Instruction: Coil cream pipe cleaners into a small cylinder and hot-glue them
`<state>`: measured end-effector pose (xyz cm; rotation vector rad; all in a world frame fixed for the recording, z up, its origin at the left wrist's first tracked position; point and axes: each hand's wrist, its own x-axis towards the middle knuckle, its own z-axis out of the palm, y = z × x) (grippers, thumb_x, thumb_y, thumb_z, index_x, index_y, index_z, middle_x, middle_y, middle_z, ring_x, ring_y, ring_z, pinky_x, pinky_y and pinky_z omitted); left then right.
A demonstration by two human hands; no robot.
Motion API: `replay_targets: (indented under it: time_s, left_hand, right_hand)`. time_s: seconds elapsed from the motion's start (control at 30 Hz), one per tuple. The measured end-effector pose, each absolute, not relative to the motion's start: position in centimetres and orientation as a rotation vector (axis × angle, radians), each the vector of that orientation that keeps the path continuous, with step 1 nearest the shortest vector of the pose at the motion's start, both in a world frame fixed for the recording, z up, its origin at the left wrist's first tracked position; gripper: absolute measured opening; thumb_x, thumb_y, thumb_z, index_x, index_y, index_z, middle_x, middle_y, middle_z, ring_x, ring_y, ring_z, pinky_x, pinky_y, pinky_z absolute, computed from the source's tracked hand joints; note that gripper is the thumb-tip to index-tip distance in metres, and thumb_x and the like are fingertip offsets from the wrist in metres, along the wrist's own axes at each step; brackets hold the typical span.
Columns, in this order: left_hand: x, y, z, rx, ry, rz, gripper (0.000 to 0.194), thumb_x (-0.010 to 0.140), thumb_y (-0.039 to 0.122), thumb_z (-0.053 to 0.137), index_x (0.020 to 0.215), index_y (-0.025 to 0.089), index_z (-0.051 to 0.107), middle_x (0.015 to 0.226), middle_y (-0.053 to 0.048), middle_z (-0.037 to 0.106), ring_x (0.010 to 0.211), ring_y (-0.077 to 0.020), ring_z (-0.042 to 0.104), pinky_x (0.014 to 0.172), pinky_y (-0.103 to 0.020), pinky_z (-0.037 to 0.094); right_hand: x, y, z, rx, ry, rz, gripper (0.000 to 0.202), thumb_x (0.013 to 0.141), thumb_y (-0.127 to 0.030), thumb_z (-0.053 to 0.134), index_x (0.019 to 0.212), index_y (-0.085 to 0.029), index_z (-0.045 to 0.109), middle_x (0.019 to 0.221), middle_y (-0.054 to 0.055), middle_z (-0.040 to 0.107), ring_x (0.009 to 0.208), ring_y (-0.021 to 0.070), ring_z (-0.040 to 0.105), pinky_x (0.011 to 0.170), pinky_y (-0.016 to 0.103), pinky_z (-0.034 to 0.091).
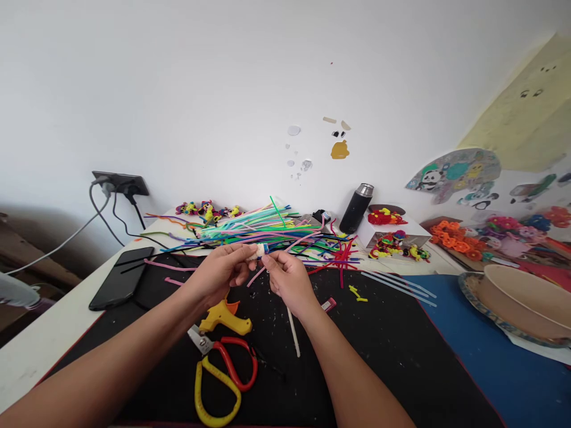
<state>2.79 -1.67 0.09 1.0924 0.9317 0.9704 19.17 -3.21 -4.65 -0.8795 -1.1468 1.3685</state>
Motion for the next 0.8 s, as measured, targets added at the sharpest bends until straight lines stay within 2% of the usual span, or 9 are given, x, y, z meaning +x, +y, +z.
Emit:
replay_targets:
  time_s: [0.17, 0.33, 0.47, 0.63, 0.73, 0.8]
  left_hand:
    - [2.4, -1.5, 0.2, 1.165, 0.948, 0.919, 0.049, 0.075, 0.060, 0.084, 0.067, 0.016, 0.063, 0.056, 0.003, 0.057, 0.038, -0.0055, 0.045, 0.037, -0.018, 0.025]
    - [2.3, -1.5, 0.4, 1.215, 1.004, 0.877, 0.053, 0.075, 0.064, 0.081, 0.062, 0.018, 0.057, 0.047, 0.005, 0.051, 0.034, -0.0069, 0.043, 0.035, -0.019, 0.024]
    - [2.6, -1.8, 0.7, 1.220, 1.024, 0.837, 0.057, 0.079, 0.067, 0.074, 0.056, 0.020, 0.051, 0.043, 0.005, 0.044, 0.032, -0.0072, 0.039, 0.035, -0.020, 0.021]
    - [2.9, -1.7, 0.3, 1.158, 0.999, 0.787, 0.050, 0.080, 0.067, 0.072, 0.066, 0.020, 0.059, 0.041, 0.008, 0.039, 0.032, -0.0084, 0.034, 0.035, -0.021, 0.022]
    - [2.9, -1.5, -0.4, 1.105, 0.983, 0.753, 0.050, 0.080, 0.067, 0.072, 0.071, 0.019, 0.064, 0.040, 0.009, 0.035, 0.032, -0.0081, 0.032, 0.037, -0.020, 0.023]
    - [2.8, -1.5, -0.8, 1.117, 0.976, 0.732, 0.051, 0.082, 0.067, 0.071, 0.070, 0.018, 0.064, 0.041, 0.008, 0.037, 0.034, -0.0086, 0.034, 0.038, -0.021, 0.025]
  right_hand:
    - [19.3, -3.2, -4.6, -0.907, -1.168, 1.346, 0.045, 0.081, -0.063, 0.077, 0.081, -0.020, 0.062, 0.048, -0.012, 0.039, 0.038, 0.0069, 0.031, 0.037, 0.022, 0.024]
    - [19.4, -3.3, -4.4, -0.949, -1.207, 1.285, 0.049, 0.080, -0.066, 0.077, 0.081, -0.020, 0.062, 0.051, -0.011, 0.042, 0.039, 0.0074, 0.034, 0.038, 0.022, 0.025]
    - [19.3, -3.4, -4.3, -0.953, -1.186, 1.282, 0.051, 0.079, -0.067, 0.079, 0.092, -0.020, 0.066, 0.052, -0.010, 0.043, 0.040, 0.0081, 0.035, 0.038, 0.022, 0.026]
    - [19.2, -3.6, -4.2, -0.954, -1.217, 1.274, 0.054, 0.082, -0.064, 0.077, 0.110, -0.018, 0.068, 0.054, -0.009, 0.050, 0.041, 0.0089, 0.037, 0.039, 0.022, 0.028]
    - [19.2, -3.6, -4.3, -0.940, -1.238, 1.256, 0.050, 0.085, -0.062, 0.074, 0.107, -0.018, 0.070, 0.053, -0.009, 0.049, 0.041, 0.0090, 0.037, 0.039, 0.022, 0.028]
    - [19.3, -3.5, -4.4, -0.932, -1.233, 1.251, 0.048, 0.086, -0.063, 0.074, 0.102, -0.018, 0.070, 0.057, -0.007, 0.053, 0.041, 0.0083, 0.037, 0.039, 0.023, 0.027]
